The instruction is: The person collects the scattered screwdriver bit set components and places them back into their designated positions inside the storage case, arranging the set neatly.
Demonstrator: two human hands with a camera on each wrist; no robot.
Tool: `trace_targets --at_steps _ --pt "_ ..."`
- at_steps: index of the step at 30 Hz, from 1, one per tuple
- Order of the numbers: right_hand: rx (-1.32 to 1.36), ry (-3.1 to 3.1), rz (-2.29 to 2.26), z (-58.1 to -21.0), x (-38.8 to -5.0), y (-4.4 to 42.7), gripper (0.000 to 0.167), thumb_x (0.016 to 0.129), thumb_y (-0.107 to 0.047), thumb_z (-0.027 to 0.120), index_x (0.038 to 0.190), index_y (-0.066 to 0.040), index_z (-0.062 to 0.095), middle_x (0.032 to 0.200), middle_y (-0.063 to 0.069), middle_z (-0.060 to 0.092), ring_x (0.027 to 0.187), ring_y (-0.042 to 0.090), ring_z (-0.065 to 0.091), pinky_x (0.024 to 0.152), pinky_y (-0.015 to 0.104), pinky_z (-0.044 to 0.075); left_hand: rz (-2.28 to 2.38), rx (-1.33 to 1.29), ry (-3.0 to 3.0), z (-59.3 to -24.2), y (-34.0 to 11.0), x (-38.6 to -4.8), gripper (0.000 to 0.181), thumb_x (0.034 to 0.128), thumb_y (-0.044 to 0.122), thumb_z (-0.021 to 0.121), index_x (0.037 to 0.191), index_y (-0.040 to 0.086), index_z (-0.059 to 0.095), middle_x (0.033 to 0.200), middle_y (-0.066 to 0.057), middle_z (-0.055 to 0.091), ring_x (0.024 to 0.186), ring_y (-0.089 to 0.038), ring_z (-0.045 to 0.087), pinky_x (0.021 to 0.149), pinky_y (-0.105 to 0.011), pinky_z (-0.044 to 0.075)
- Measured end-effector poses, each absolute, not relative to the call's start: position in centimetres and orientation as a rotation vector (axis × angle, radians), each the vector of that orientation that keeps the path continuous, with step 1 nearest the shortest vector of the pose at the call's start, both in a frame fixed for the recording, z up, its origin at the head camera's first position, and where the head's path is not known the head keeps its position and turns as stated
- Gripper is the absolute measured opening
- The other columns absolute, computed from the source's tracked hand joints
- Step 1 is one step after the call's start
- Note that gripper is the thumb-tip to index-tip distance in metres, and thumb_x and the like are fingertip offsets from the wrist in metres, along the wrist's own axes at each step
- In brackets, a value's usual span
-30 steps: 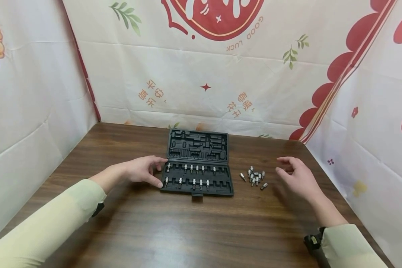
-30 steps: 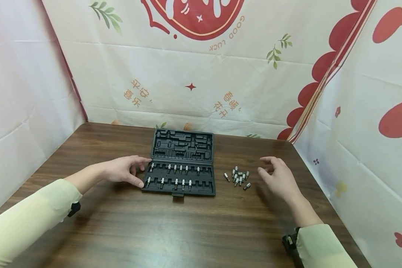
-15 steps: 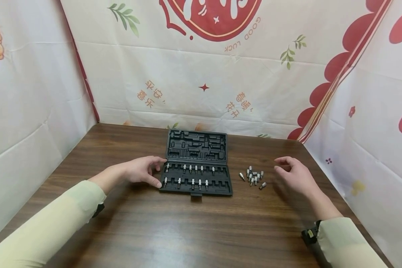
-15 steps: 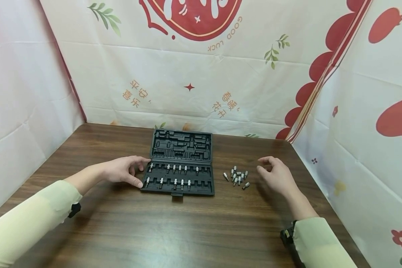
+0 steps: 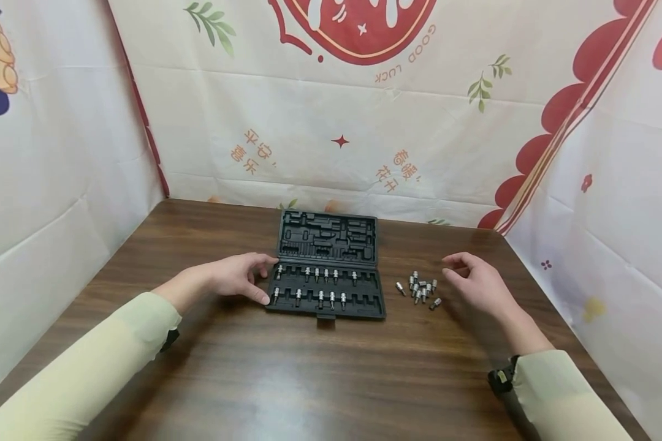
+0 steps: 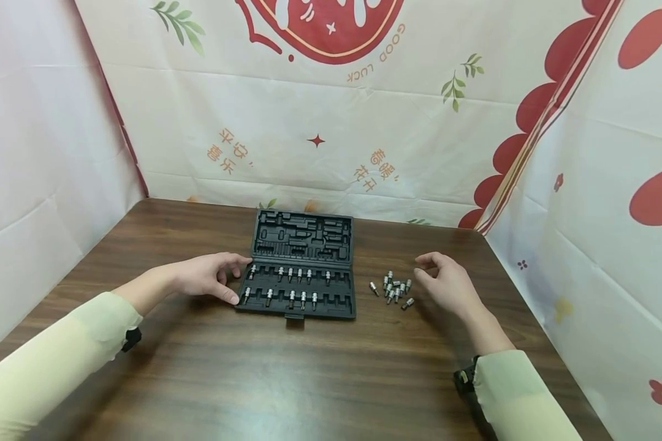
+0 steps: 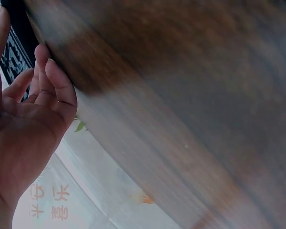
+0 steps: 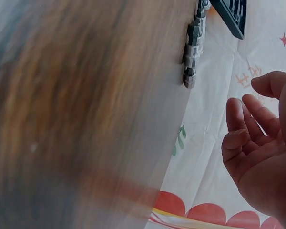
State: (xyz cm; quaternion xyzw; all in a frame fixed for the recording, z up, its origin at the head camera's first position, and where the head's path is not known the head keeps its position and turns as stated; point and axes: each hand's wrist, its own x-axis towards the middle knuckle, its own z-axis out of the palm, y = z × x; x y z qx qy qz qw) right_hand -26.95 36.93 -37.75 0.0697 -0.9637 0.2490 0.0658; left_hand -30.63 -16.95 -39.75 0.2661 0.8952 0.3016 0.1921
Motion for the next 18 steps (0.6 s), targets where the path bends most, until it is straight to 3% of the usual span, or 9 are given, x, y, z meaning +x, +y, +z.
trace_targets --at_steps 18 --pt "0.475 -2.985 0.737 -37.6 -27.9 33.7 0.028 0.103 -0.012 0.074 0.131 -0.005 0.073 0.108 0.01 0.077 0.093 0.019 0.07 0.073 0.032 0.056 0.812 0.772 2.532 -39.8 -16.9 -31.2 0.096 0.0878 0.039 0.095 0.163 0.003 0.047 0.131 -0.015 0.065 0.101 -0.022 0.059 0.09 -0.037 0.049"
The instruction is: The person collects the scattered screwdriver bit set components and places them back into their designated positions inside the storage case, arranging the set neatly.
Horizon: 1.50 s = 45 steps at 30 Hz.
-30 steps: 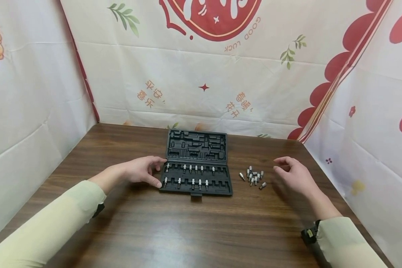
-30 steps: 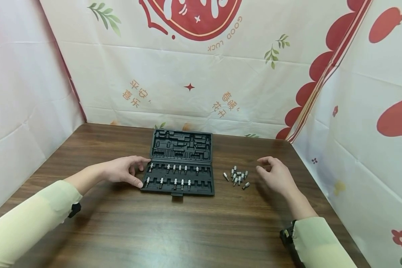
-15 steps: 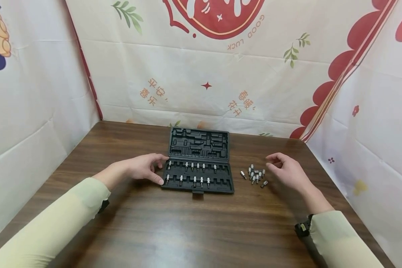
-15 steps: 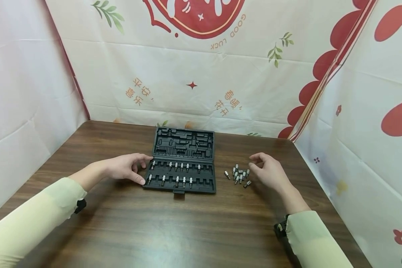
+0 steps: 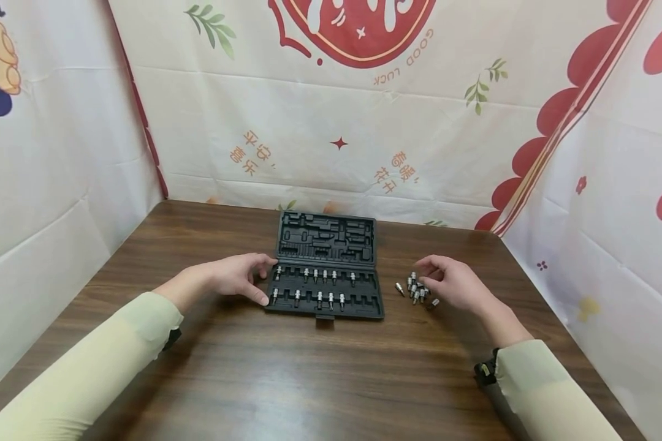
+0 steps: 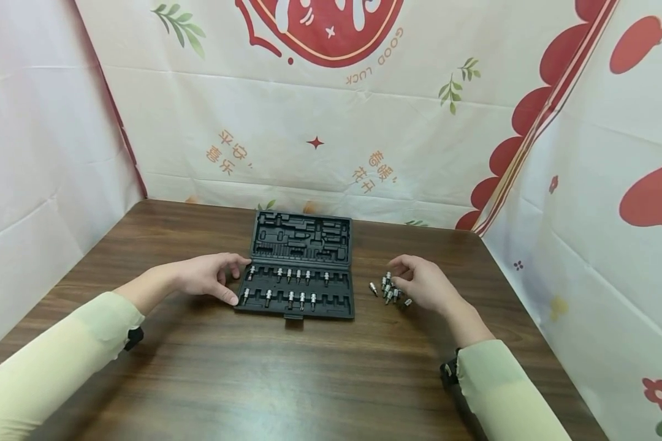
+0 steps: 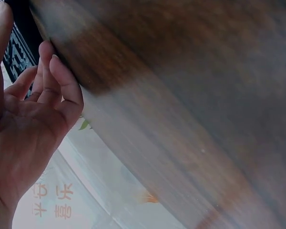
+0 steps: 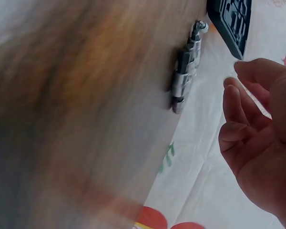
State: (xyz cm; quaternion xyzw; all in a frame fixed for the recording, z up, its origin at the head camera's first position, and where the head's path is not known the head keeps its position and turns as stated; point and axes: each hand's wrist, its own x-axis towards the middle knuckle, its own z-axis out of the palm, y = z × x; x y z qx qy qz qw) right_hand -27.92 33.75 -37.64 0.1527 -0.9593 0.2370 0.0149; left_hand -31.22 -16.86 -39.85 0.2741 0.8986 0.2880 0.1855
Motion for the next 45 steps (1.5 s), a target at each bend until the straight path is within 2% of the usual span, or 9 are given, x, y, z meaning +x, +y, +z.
trace_targets --at_steps 6,10,14,21,34,45 --pt "0.634 -3.079 0.626 -37.6 -28.6 32.3 0.03 0.103 -0.01 0.074 0.133 -0.01 0.075 0.105 0.003 0.074 0.087 0.015 0.065 0.075 0.035 0.054 0.817 0.77 2.53 -39.7 -17.0 -31.0 0.097 0.0876 0.039 0.095 0.163 0.002 0.046 0.131 -0.016 0.065 0.1 -0.022 0.06 0.089 -0.037 0.05" --pt "0.735 -3.096 0.509 -37.8 -29.0 31.7 0.033 0.103 -0.014 0.078 0.136 -0.01 0.074 0.11 0.006 0.07 0.092 0.016 0.064 0.08 0.039 0.054 0.831 0.763 2.515 -39.7 -17.1 -30.8 0.097 0.0891 0.038 0.094 0.164 0.001 0.044 0.133 -0.017 0.064 0.098 -0.021 0.062 0.09 -0.037 0.051" --pt "0.778 -3.097 0.416 -37.9 -29.2 31.3 0.034 0.103 -0.019 0.079 0.137 -0.014 0.075 0.119 0.009 0.066 0.098 0.022 0.063 0.088 0.046 0.053 0.84 0.75 2.504 -39.6 -17.1 -30.6 0.097 0.0901 0.037 0.093 0.165 0.0 0.043 0.134 -0.018 0.063 0.096 -0.02 0.064 0.091 -0.038 0.052" --pt "0.757 -3.158 0.459 -37.8 -29.1 31.3 0.036 0.103 -0.019 0.079 0.138 -0.018 0.075 0.121 0.013 0.063 0.099 0.025 0.06 0.09 0.048 0.051 0.828 0.772 2.513 -39.8 -17.0 -30.6 0.097 0.0898 0.037 0.093 0.165 0.0 0.043 0.132 -0.017 0.063 0.096 -0.019 0.064 0.092 -0.038 0.052" --pt "0.679 -3.188 0.433 -38.5 -29.2 31.5 0.032 0.105 -0.021 0.076 0.137 -0.022 0.076 0.122 0.01 0.064 0.097 0.022 0.059 0.091 0.048 0.051 0.802 0.784 2.517 -39.6 -16.8 -30.8 0.097 0.0903 0.04 0.093 0.165 0.001 0.044 0.134 -0.017 0.063 0.1 -0.021 0.064 0.096 -0.041 0.052" --pt "0.621 -3.189 0.404 -38.6 -29.3 31.1 0.025 0.103 -0.025 0.078 0.128 -0.018 0.078 0.117 0.008 0.065 0.097 0.021 0.06 0.089 0.047 0.053 0.812 0.791 2.512 -39.5 -17.0 -30.8 0.096 0.0904 0.038 0.093 0.164 0.0 0.044 0.132 -0.017 0.063 0.097 -0.019 0.064 0.093 -0.038 0.052"
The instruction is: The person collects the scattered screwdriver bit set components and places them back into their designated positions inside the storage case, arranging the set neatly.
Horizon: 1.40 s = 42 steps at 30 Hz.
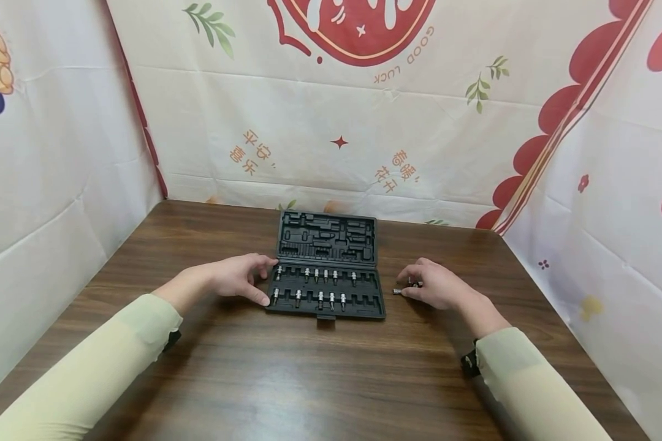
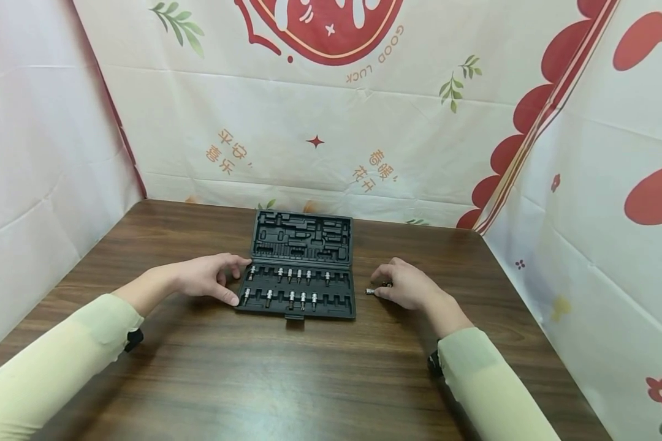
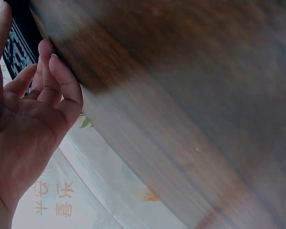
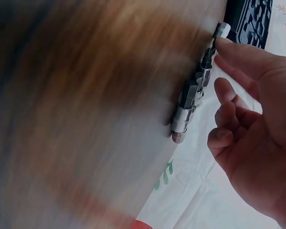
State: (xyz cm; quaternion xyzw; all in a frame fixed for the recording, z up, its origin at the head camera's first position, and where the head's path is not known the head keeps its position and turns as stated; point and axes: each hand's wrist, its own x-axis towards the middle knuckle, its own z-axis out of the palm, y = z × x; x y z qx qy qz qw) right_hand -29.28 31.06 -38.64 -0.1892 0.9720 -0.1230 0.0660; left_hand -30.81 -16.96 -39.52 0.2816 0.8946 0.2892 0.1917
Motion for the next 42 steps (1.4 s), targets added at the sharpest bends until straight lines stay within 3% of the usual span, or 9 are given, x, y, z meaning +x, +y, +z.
trace_targets --at_steps 7,16,21,25,27,33,37,42 --pt "-0.574 2.946 -0.346 -38.93 -29.46 30.53 0.003 0.103 -0.022 0.078 0.105 -0.02 0.079 0.111 0.004 0.067 0.093 0.019 0.059 0.087 0.044 0.051 0.809 0.801 2.51 -39.47 -17.04 -30.72 0.096 0.0913 0.038 0.092 0.165 0.0 0.043 0.133 -0.016 0.063 0.097 -0.019 0.064 0.093 -0.038 0.052" --pt "-0.608 2.942 -0.336 -38.65 -29.39 30.49 0.008 0.102 -0.018 0.077 0.095 -0.016 0.073 0.101 0.003 0.065 0.083 0.016 0.057 0.076 0.036 0.05 0.809 0.804 2.512 -39.56 -17.01 -30.72 0.096 0.0915 0.038 0.092 0.165 0.0 0.043 0.133 -0.016 0.062 0.097 -0.019 0.064 0.093 -0.038 0.052" --pt "-0.484 2.9 -0.471 -38.47 -29.25 30.6 0.007 0.103 -0.016 0.074 0.099 -0.013 0.069 0.092 0.004 0.067 0.075 0.016 0.06 0.067 0.034 0.051 0.809 0.803 2.512 -39.63 -17.02 -30.8 0.096 0.0912 0.039 0.092 0.165 0.001 0.044 0.132 -0.016 0.062 0.096 -0.019 0.064 0.093 -0.038 0.052" --pt "-0.449 2.889 -0.524 -38.37 -29.17 30.77 0.007 0.104 -0.014 0.073 0.101 -0.013 0.068 0.091 0.003 0.068 0.077 0.017 0.06 0.069 0.035 0.052 0.813 0.822 2.509 -39.62 -17.17 -30.8 0.096 0.091 0.038 0.092 0.164 -0.001 0.044 0.131 -0.016 0.062 0.095 -0.019 0.064 0.09 -0.036 0.052" --pt "-0.467 2.882 -0.563 -38.35 -29.1 30.92 0.005 0.105 -0.012 0.072 0.109 -0.011 0.07 0.095 0.004 0.068 0.08 0.018 0.06 0.071 0.036 0.051 0.812 0.834 2.508 -39.58 -17.24 -30.77 0.096 0.0912 0.038 0.092 0.164 -0.002 0.043 0.131 -0.017 0.062 0.094 -0.019 0.064 0.09 -0.035 0.052" --pt "-0.574 2.869 -0.627 -38.43 -28.93 31.3 0.032 0.11 -0.008 0.065 0.14 -0.014 0.071 0.109 0.006 0.069 0.087 0.018 0.058 0.076 0.037 0.05 0.812 0.808 2.51 -39.55 -17.14 -30.74 0.096 0.0913 0.038 0.092 0.165 0.0 0.044 0.132 -0.016 0.062 0.096 -0.019 0.064 0.092 -0.038 0.052" --pt "-0.579 2.867 -0.646 -38.29 -28.83 31.38 0.031 0.112 -0.007 0.059 0.138 -0.015 0.073 0.111 0.007 0.067 0.087 0.02 0.055 0.078 0.039 0.047 0.819 0.8 2.504 -39.67 -17.06 -30.75 0.096 0.0915 0.038 0.092 0.165 0.0 0.043 0.134 -0.017 0.062 0.098 -0.02 0.064 0.093 -0.039 0.052" --pt "-0.531 2.855 -0.696 -38.24 -28.76 31.4 0.027 0.112 -0.009 0.061 0.138 -0.011 0.069 0.102 0.007 0.066 0.083 0.02 0.057 0.074 0.038 0.05 0.822 0.792 2.502 -39.72 -17.09 -30.75 0.096 0.0917 0.038 0.092 0.166 0.001 0.042 0.135 -0.018 0.062 0.099 -0.02 0.064 0.094 -0.039 0.052"
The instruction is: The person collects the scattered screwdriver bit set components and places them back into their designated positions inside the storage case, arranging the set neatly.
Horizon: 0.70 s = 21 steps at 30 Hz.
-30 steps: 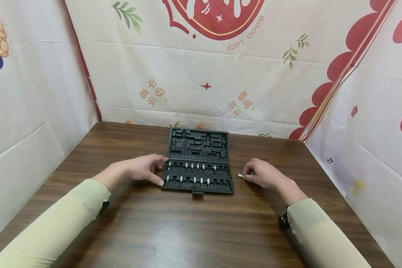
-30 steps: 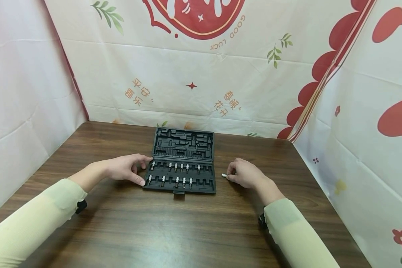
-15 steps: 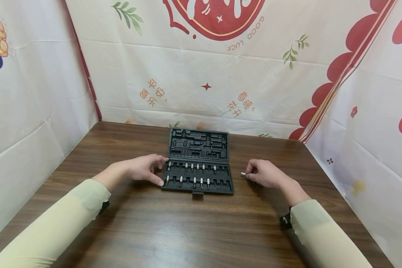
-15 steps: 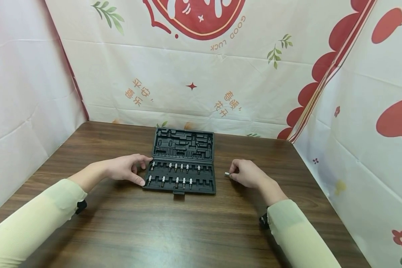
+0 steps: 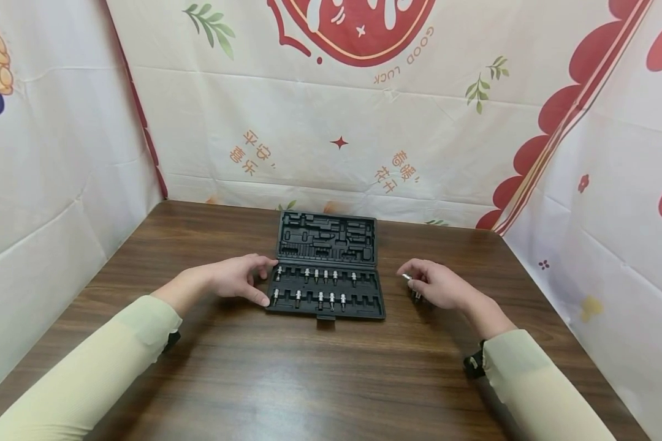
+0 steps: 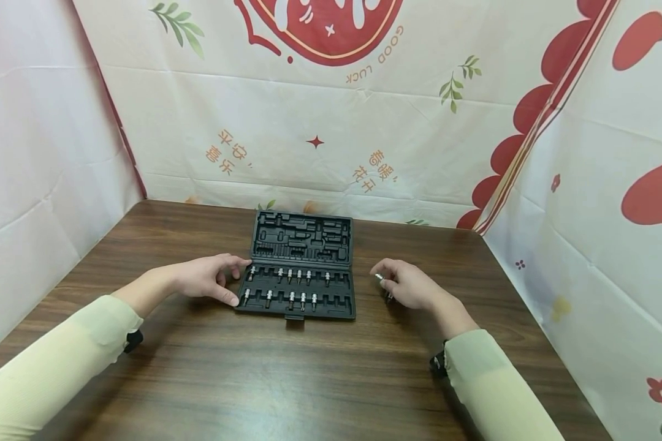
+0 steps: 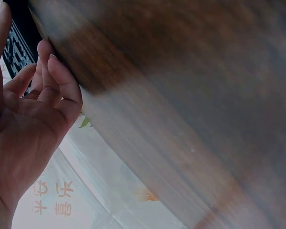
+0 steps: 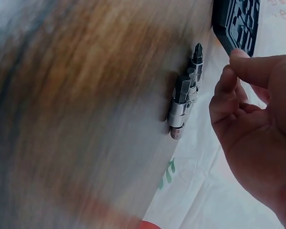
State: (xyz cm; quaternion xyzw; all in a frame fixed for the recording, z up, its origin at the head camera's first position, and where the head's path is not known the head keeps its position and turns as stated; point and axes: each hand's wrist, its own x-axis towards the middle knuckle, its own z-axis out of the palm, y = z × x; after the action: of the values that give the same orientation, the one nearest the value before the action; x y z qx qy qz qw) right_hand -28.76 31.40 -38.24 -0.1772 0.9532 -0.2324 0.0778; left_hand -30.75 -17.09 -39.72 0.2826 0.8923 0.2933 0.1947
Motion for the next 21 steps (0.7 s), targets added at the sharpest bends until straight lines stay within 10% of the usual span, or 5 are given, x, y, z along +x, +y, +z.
trace_targets --at_steps 21 --pt "-0.518 2.813 -0.858 -38.46 -29.16 31.62 0.037 0.1 -0.006 0.077 0.136 -0.003 0.066 0.102 0.006 0.069 0.088 0.021 0.063 0.074 0.03 0.054 0.803 0.793 2.506 -39.68 -17.14 -30.73 0.096 0.0922 0.041 0.091 0.166 0.002 0.043 0.134 -0.016 0.061 0.101 -0.02 0.064 0.095 -0.04 0.052"
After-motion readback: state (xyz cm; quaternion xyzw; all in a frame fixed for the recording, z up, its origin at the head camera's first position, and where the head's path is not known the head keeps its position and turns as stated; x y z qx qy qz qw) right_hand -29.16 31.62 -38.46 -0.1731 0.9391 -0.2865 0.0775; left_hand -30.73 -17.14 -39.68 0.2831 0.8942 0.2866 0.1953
